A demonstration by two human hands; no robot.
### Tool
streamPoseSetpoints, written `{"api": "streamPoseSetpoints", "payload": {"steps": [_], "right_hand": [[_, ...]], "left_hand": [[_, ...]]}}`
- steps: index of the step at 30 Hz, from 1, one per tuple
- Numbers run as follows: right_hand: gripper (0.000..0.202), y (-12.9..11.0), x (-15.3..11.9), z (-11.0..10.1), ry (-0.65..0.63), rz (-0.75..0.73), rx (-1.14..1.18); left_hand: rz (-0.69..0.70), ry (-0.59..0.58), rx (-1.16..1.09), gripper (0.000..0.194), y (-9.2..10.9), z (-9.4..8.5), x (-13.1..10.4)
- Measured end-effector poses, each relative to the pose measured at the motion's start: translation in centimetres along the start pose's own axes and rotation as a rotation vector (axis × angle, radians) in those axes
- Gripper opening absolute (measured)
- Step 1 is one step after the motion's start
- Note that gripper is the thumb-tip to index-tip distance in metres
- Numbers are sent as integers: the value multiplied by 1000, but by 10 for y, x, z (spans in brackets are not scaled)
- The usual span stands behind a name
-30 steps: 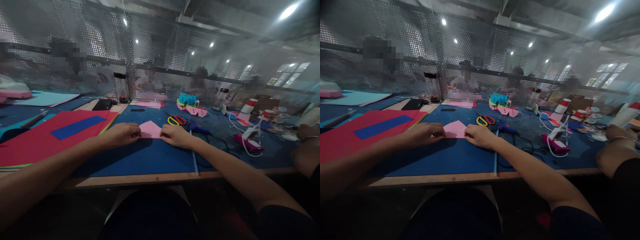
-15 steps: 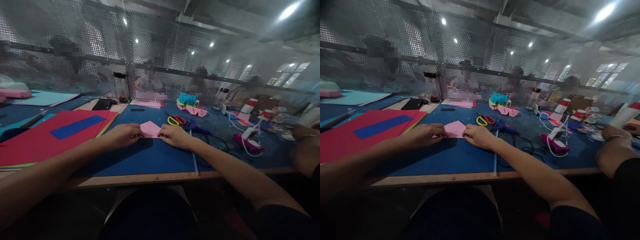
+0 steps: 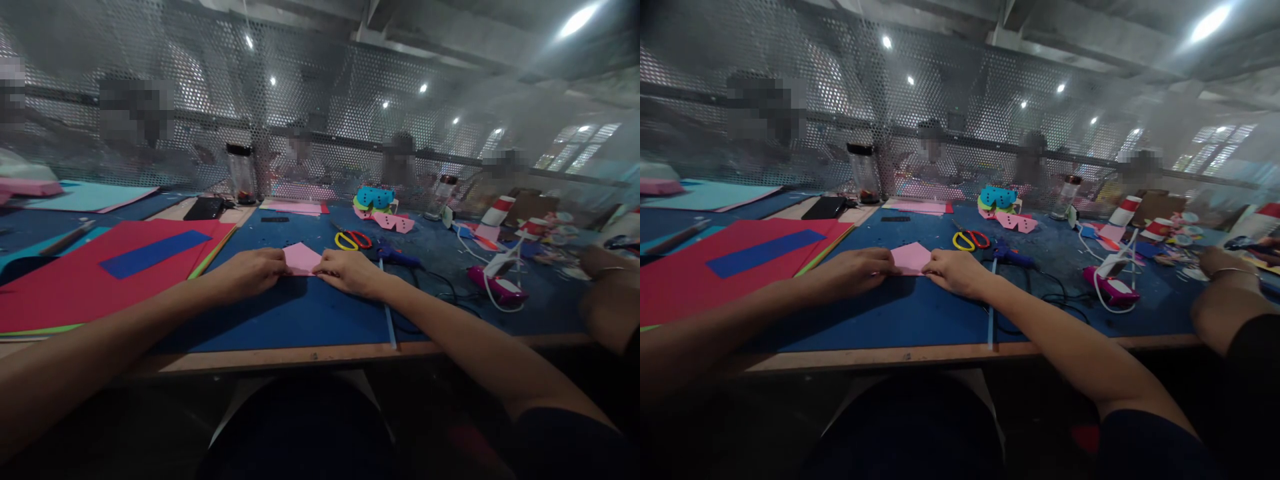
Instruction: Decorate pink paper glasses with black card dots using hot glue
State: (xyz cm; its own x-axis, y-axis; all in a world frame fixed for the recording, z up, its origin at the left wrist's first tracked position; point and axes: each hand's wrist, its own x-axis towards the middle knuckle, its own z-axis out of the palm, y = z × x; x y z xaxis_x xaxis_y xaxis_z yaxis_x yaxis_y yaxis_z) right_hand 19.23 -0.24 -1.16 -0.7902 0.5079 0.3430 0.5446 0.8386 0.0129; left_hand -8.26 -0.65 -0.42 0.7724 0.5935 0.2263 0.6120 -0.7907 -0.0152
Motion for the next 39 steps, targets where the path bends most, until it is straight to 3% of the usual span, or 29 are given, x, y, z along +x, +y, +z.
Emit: {"api": "streamPoseSetpoints", "payload": {"steps": [8, 19, 29, 39], "right_hand": [[19, -1, 0, 0, 11, -30, 7], [27, -4, 0, 3, 21, -72, -31], [26, -8, 2, 1, -43, -42, -81], [24, -10, 5, -3, -55, 0, -39]], "left_hand": [[43, -10, 43, 50, -3, 4, -1], [77, 56, 35, 46, 0, 11, -1], [78, -1, 161, 43, 8, 8, 1], [59, -23, 134, 47, 11, 2, 2]]}}
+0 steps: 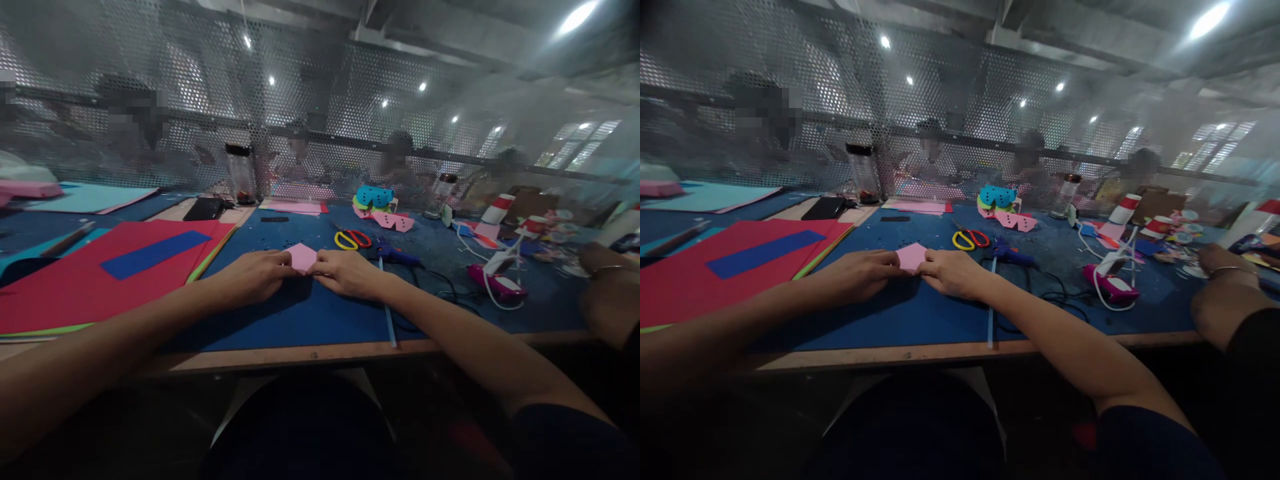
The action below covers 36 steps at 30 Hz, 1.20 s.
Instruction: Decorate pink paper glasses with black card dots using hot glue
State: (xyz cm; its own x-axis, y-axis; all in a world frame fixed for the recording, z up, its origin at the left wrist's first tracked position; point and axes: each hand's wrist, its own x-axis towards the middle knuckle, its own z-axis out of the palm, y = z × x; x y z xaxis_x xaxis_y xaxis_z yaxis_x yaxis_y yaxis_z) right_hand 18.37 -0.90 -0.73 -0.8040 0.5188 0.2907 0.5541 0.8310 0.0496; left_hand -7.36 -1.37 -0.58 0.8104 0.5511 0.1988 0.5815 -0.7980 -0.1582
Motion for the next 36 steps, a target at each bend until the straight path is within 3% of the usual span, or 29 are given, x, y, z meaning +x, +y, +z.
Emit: {"api": "streamPoseSetpoints", "payload": {"steps": [4, 8, 11, 17, 25, 36], "right_hand": [[18, 5, 1, 5, 80, 70, 143], [12, 10, 8, 17, 140, 222, 317], [11, 13, 15, 25, 135, 306, 384], [10, 13, 20, 32, 116, 366, 379], [11, 10, 20, 34, 125, 360, 362], [14, 17, 19, 33, 77, 342, 375]], "left_hand": [[-67, 75, -168, 36, 0, 1, 4], [-233, 120, -344, 21, -2, 8, 15], [-362, 104, -368, 22, -4, 12, 24], [-492, 66, -393, 24, -3, 18, 36], [-539, 86, -441, 31, -3, 26, 36], [-495, 57, -514, 27, -3, 15, 36]]}}
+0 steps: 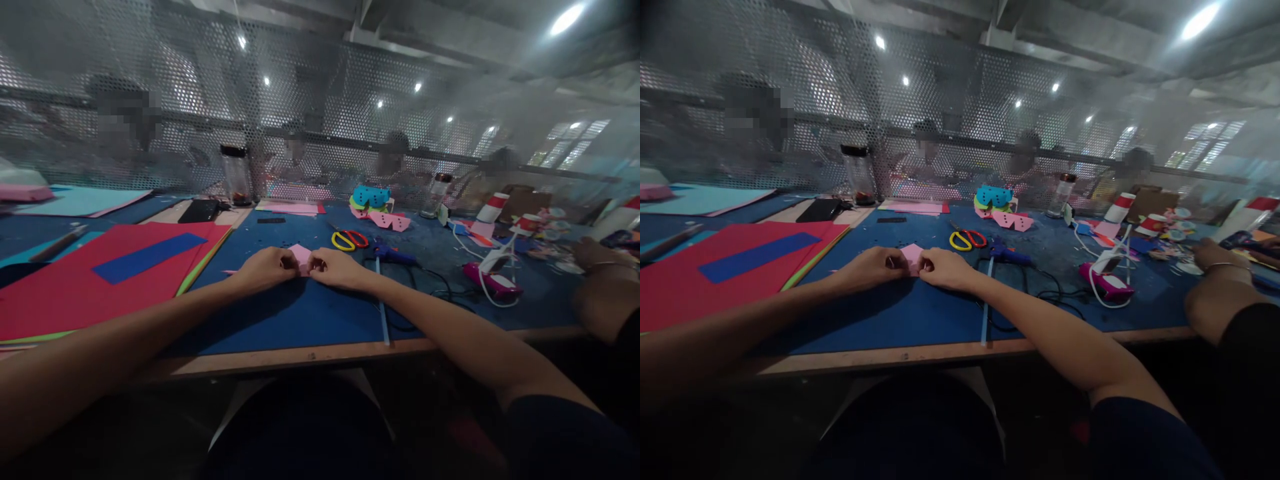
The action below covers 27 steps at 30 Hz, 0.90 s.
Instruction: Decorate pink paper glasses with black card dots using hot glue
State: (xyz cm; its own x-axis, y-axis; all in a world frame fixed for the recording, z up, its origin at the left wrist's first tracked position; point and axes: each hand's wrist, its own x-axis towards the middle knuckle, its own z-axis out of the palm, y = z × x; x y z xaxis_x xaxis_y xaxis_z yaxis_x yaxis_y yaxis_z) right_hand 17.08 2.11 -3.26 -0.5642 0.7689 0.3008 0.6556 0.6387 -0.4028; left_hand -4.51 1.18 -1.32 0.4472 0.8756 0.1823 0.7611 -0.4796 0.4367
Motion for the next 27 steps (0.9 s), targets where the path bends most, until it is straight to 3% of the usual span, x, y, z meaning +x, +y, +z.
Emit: {"api": "streamPoseSetpoints", "payload": {"steps": [6, 27], "right_hand": [[16, -3, -3, -10, -41, 6, 10], [20, -6, -10, -38, -190, 101, 44]], "left_hand": [[47, -39, -61, 24, -8, -3, 2], [0, -198, -64, 27, -8, -23, 2]]}}
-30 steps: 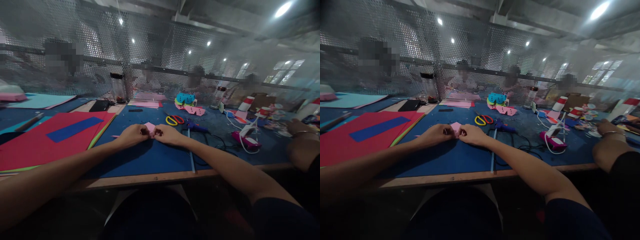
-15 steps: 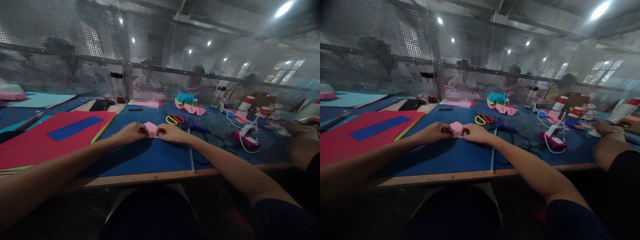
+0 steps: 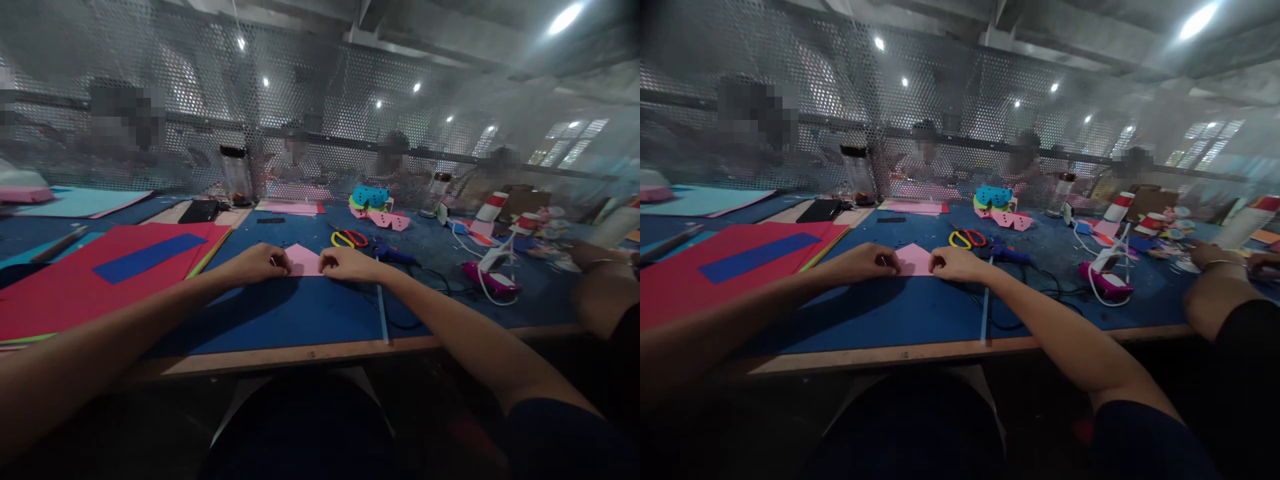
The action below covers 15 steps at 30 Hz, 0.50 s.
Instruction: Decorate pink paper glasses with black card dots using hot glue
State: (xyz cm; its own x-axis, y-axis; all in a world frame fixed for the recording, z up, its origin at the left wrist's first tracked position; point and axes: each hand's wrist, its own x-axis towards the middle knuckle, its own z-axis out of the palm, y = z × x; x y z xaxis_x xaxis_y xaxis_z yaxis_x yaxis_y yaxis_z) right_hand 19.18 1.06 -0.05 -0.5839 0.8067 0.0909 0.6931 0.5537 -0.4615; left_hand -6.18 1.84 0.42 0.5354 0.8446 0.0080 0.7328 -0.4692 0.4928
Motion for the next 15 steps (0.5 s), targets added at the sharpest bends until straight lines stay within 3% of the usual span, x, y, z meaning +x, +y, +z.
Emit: {"api": "streamPoseSetpoints", "payload": {"steps": [15], "right_hand": [[21, 6, -3, -9, -83, 30, 9]], "left_hand": [[7, -56, 6, 27, -15, -7, 0]]}}
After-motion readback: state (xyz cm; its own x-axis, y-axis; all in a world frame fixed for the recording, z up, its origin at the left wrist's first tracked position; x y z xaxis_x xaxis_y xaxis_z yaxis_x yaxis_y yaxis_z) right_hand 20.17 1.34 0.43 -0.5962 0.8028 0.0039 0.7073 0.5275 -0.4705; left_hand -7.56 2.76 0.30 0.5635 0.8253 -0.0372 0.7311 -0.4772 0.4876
